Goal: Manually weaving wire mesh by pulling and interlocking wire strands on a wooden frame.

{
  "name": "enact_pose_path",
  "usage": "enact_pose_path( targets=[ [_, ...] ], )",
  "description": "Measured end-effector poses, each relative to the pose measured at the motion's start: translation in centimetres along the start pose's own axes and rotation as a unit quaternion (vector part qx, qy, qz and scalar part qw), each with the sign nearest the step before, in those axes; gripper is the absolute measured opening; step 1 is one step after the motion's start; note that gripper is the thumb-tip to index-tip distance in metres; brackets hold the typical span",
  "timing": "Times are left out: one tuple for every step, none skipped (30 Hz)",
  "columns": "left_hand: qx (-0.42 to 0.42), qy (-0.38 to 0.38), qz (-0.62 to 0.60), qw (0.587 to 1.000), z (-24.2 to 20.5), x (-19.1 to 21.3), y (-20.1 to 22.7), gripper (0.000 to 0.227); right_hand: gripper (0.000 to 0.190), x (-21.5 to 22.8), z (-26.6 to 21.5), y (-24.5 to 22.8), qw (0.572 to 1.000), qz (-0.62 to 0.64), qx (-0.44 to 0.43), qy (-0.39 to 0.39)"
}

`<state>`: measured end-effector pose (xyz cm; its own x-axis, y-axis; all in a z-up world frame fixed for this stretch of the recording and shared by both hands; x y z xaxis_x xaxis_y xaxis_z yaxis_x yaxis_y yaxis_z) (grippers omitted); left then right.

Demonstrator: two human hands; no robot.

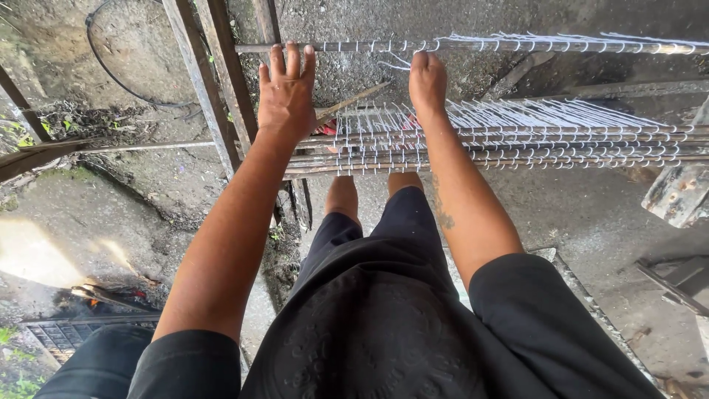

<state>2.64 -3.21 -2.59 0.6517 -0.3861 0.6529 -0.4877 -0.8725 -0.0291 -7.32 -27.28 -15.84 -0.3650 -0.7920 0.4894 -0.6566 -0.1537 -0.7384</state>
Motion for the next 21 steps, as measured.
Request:
enact_pose_path(
  targets=[
    [0.001, 0.000, 0.000, 1.000, 0.0, 0.1, 0.0, 0.102, 0.027, -0.1, 0.4, 0.2, 1.000, 0.000, 0.001, -0.001],
    [0.001, -0.005, 0.005, 1.000, 0.0, 0.1, 0.1, 0.100, 0.029, -0.3, 0.6, 0.6, 1.000, -0.010, -0.004, 0.000],
    [0.001, -0.010, 0.010, 1.000, 0.0, 0.1, 0.1, 0.098, 0.030, -0.4, 0.9, 0.9, 1.000, -0.020, -0.008, 0.001],
    [0.002, -0.012, 0.010, 1.000, 0.0, 0.1, 0.1, 0.098, 0.030, -0.6, 1.3, 1.4, 1.000, -0.019, -0.009, 0.000],
    [0.003, -0.015, 0.009, 1.000, 0.1, 0.1, 0.1, 0.098, 0.031, -1.0, 1.8, 2.0, 0.999, -0.019, -0.025, -0.011],
    [0.003, -0.019, 0.008, 1.000, 0.1, 0.0, 0.2, 0.099, 0.032, -1.2, 2.1, 2.7, 0.999, -0.019, -0.042, -0.021],
    [0.003, -0.020, 0.009, 1.000, 0.1, -0.1, 0.2, 0.099, 0.032, -1.1, 2.1, 2.9, 0.999, -0.019, -0.043, -0.022],
    [0.003, -0.016, 0.009, 1.000, 0.1, -0.1, 0.2, 0.098, 0.031, -0.8, 2.2, 2.8, 0.999, -0.033, -0.033, -0.009],
    [0.004, -0.012, 0.010, 1.000, 0.2, 0.0, 0.2, 0.096, 0.035, -0.5, 2.2, 2.7, 0.999, -0.048, -0.022, 0.004],
    [0.004, -0.010, 0.010, 1.000, 0.1, 0.1, 0.2, 0.096, 0.035, -0.1, 1.7, 1.9, 0.999, -0.048, -0.020, 0.005],
    [0.004, -0.011, 0.005, 1.000, 0.1, 0.2, 0.2, 0.097, 0.036, 0.2, 1.2, 1.2, 0.998, -0.053, -0.032, 0.000],
    [0.005, -0.013, 0.000, 1.000, 0.0, 0.2, 0.2, 0.097, 0.038, 0.5, 0.5, 0.7, 0.997, -0.057, -0.045, -0.006],
    [0.005, -0.012, -0.001, 1.000, 0.0, 0.2, 0.2, 0.097, 0.038, 0.6, 0.7, 0.6, 0.997, -0.058, -0.044, -0.006],
    [0.004, -0.010, 0.001, 1.000, 0.0, 0.2, 0.2, 0.097, 0.040, 0.6, 0.7, 0.6, 0.996, -0.065, -0.051, -0.010],
    [0.002, -0.007, 0.002, 1.000, -0.1, 0.2, 0.2, 0.097, 0.042, 0.6, 0.8, 0.7, 0.995, -0.073, -0.059, -0.014],
    [0.002, -0.007, 0.003, 1.000, -0.1, 0.1, 0.2, 0.097, 0.042, 0.6, 1.2, 1.2, 0.995, -0.073, -0.060, -0.014],
    [0.003, -0.007, 0.000, 1.000, 0.0, 0.1, 0.2, 0.097, 0.051, 0.4, 1.6, 1.5, 0.996, -0.074, -0.046, -0.032],
    [0.003, -0.007, -0.003, 1.000, 0.0, 0.1, 0.3, 0.098, 0.061, 0.4, 1.9, 1.9, 0.995, -0.076, -0.033, -0.048],
    [0.000, -0.008, -0.002, 1.000, -0.1, 0.0, 0.2, 0.098, 0.061, 1.4, 0.9, 0.4, 0.995, -0.076, -0.035, -0.046],
    [-0.002, -0.001, 0.004, 1.000, -0.1, 0.2, 0.2, 0.101, 0.054, 2.2, 0.1, -1.1, 0.995, -0.052, -0.040, -0.076],
    [-0.004, 0.007, 0.011, 1.000, -0.1, 0.3, 0.2, 0.105, 0.048, 3.0, -0.8, -2.6, 0.993, -0.028, -0.044, -0.106]
  ],
)
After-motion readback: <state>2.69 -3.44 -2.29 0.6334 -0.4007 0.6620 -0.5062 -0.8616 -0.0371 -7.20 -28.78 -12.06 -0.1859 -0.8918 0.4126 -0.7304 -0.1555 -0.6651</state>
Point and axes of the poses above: each hand's wrist, its own z-axis towards the middle knuckle, its own x-axis out of the back of the hand, y = z × x, the point moved 5 cm from there along z, towards the middle knuckle, and after that the axes turned 6 degrees about x, right-handed, at the moved point
